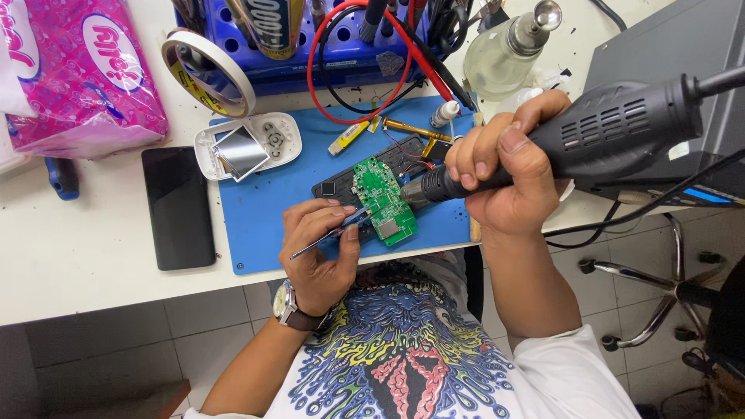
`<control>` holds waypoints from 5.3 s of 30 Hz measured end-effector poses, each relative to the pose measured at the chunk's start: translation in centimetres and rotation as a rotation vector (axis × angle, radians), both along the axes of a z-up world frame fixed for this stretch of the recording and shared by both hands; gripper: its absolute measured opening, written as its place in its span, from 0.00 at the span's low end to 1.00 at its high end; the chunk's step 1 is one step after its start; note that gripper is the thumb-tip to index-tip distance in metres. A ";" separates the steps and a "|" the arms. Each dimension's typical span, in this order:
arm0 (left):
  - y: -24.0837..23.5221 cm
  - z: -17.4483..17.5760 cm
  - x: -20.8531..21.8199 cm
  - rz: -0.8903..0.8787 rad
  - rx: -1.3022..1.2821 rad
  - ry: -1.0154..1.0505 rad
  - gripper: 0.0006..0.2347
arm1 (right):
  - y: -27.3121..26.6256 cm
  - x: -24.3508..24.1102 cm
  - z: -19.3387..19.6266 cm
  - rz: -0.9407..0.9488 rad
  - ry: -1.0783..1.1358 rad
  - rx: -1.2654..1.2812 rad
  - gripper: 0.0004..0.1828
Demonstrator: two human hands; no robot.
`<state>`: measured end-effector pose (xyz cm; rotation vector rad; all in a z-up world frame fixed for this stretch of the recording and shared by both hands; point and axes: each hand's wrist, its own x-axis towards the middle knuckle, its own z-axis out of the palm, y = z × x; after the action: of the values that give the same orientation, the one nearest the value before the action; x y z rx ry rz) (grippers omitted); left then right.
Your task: The person uses a hot air gun and tweezers to heat and reposition a small component on a green circuit board. They repeatedly apply heat to the same area while using tweezers to adjust the component's position.
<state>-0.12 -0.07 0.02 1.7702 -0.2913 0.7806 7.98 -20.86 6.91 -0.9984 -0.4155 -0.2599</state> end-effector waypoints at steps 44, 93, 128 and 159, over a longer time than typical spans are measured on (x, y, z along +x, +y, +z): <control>6.8 -0.1 -3.2 0.225 0.207 0.190 0.06 | -1.7 -3.9 2.8 -0.376 0.284 0.503 0.26; 5.1 1.9 -2.1 0.297 0.606 0.341 0.07 | -2.0 -6.9 -2.0 -0.086 0.441 0.752 0.28; -9.8 3.8 12.1 -0.066 0.834 0.352 0.13 | -3.5 -6.7 -1.0 0.062 0.300 0.834 0.25; 2.3 7.9 3.2 -0.518 0.534 0.459 0.12 | -3.5 -6.6 -1.8 0.116 0.367 0.800 0.36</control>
<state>3.07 2.25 7.88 2.1708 -0.6555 -0.0972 1.33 -24.36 5.14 -0.2208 -0.0125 -0.1117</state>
